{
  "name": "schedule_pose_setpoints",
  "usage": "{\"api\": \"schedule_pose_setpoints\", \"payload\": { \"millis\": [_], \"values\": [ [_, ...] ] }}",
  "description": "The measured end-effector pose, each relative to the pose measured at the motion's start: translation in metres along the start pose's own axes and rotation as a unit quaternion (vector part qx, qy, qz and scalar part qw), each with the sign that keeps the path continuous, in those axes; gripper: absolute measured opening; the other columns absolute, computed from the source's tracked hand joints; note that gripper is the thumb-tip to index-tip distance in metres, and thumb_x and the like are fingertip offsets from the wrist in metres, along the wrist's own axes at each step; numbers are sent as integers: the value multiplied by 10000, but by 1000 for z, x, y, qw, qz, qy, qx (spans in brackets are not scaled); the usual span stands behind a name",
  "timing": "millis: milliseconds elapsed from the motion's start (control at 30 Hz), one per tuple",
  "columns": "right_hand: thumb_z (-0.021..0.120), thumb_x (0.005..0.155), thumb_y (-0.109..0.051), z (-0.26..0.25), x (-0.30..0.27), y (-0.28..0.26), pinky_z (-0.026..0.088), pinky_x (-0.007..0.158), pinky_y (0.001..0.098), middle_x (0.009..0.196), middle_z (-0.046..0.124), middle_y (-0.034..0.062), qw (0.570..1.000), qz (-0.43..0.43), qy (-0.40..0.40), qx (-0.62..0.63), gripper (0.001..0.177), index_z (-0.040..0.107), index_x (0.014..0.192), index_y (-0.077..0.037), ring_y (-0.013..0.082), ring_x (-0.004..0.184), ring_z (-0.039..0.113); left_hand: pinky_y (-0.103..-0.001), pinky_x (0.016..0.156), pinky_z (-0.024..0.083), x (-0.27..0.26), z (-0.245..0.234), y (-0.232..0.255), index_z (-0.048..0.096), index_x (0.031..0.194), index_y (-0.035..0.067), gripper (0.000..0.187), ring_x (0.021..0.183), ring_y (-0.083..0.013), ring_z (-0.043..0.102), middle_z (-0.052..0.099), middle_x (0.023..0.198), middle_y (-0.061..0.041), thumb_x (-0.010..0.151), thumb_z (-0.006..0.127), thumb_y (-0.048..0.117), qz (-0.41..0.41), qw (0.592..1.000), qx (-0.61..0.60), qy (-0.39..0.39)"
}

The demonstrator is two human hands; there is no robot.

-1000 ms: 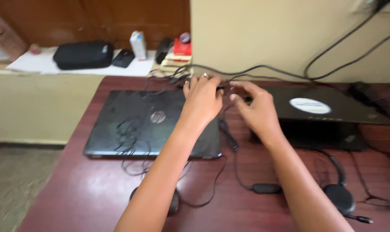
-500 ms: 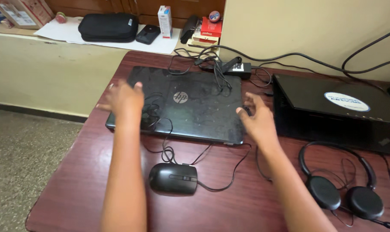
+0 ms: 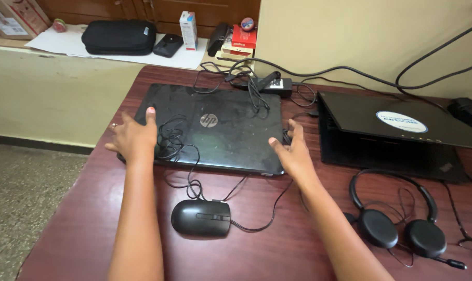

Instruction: The person arranges a headset and mouse on a desk, plugs a charger into a wall socket, untangles and organizes power and data cables over a closed laptop, and repositions the laptop on the desk.

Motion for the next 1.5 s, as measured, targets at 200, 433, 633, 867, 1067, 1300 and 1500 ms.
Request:
{"api": "schedule_pose_setpoints", "payload": {
  "millis": [200,433,633,867,1067,1300,1500],
  "values": [
    [750,872,-304,5,-5,-3,492,1004,420,1442,470,319,997,32,10,68,888,239,1576,-123,344,1183,637,-671,1038,218,-5,-11,9,488,1455,15,889,1362,-510,416,501,1331,-427,933,527,734,28,999,-38,25],
    [740,864,-331,-5,-12,-4,431,1059,466,1440,463,306,995,60,12,80,863,273,1566,-145,362,1335,492,-685,1103,172,-24,-11,15,436,1499,-1,950,1438,-519,317,434,1387,-470,927,483,757,17,998,-50,-28],
    [726,886,-404,-20,-4,3,392,1091,496,1445,430,307,999,38,-4,-29,871,257,1572,-144,389,1354,461,-688,1139,149,-39,-13,17,444,1508,10,948,1477,-523,283,407,1399,-498,944,440,772,21,996,-41,-72],
    [732,877,-375,-27,18,-18,422,1093,474,1450,471,293,980,-30,-22,-196,770,410,1528,-118,439,1305,511,-733,1121,97,-37,-30,35,423,1504,65,860,1449,-564,157,213,1587,-363,911,538,676,28,997,-47,-59],
    [669,898,-234,-33,50,-44,494,1002,396,1232,696,196,995,-11,-87,-43,479,613,1351,-89,324,1182,649,-744,1126,173,-61,-3,113,570,1408,125,658,1488,-538,147,313,1581,-264,878,707,489,191,976,-80,-68],
    [613,939,-191,-51,67,-63,512,955,384,1262,700,164,995,-7,-63,-78,421,610,1350,-95,282,1148,673,-729,1109,274,-59,69,187,650,1248,28,441,1364,-471,436,623,1295,-221,871,734,239,369,928,-15,-44],
    [621,932,-193,-53,64,-87,512,969,365,1214,729,161,995,-52,-61,-57,410,628,1327,-82,260,1147,690,-716,1078,298,-3,141,226,654,1242,53,397,1332,-466,463,652,1275,-187,860,705,144,304,949,-30,-83]
  ]
}}
Point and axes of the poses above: each hand's wrist, its own x-axis towards the middle knuckle, its own z-axis out of the palm, y = z × x, the point moved 5 cm from there along x, towards the middle knuckle
